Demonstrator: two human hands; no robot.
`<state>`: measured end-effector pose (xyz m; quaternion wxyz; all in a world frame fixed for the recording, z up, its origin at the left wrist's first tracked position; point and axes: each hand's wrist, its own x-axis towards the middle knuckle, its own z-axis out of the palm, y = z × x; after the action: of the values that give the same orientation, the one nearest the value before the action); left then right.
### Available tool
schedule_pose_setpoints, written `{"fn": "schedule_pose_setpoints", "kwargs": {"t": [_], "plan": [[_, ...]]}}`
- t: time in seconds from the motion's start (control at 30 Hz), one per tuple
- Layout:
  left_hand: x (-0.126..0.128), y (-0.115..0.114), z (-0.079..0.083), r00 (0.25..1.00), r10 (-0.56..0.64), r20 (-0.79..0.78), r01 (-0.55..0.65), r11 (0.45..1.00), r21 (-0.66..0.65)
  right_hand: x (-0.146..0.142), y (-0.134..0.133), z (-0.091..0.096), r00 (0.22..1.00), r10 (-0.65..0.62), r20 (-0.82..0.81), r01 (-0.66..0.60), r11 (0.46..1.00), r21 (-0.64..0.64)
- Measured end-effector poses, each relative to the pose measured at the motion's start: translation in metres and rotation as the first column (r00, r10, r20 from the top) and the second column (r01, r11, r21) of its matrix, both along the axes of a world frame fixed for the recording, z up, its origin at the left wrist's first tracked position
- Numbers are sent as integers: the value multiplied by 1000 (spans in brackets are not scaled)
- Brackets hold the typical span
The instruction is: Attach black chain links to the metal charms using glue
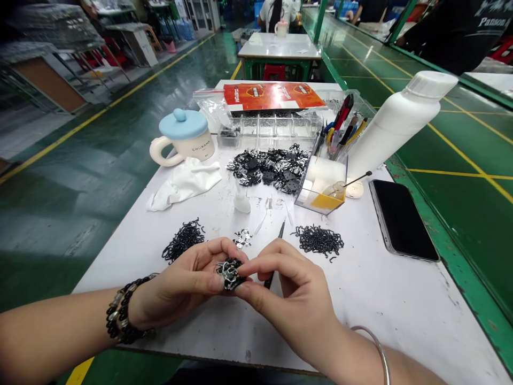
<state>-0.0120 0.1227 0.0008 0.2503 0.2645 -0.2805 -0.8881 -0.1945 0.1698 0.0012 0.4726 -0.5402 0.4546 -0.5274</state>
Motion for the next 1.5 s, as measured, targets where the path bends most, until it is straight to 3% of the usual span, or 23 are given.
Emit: {"fn": "schedule_pose_setpoints", "kwargs": {"t": [0.1, 0.4, 0.9, 1.3, 1.5], "plan": [[0, -2, 4, 1000, -9, 1, 9, 999, -33, 0, 0, 1, 996, -23, -83, 16, 995, -94], [1, -3, 6, 999, -37, 31, 39, 997, -59, -1, 2, 3, 977, -57, -205, 14, 979, -204], [-3, 1, 0, 999, 20, 43, -22, 999, 34, 0, 0, 0, 973, -65, -222, 11, 971, -240], [-3, 3, 2, 997, 38, 64, -36, 999, -33, 1, -7, 11, 873, -229, -430, -55, 831, -553], [-2, 3, 1, 996, 39, 80, -35, 998, -49, 1, -7, 10, 893, -189, -409, -64, 845, -531]]}}
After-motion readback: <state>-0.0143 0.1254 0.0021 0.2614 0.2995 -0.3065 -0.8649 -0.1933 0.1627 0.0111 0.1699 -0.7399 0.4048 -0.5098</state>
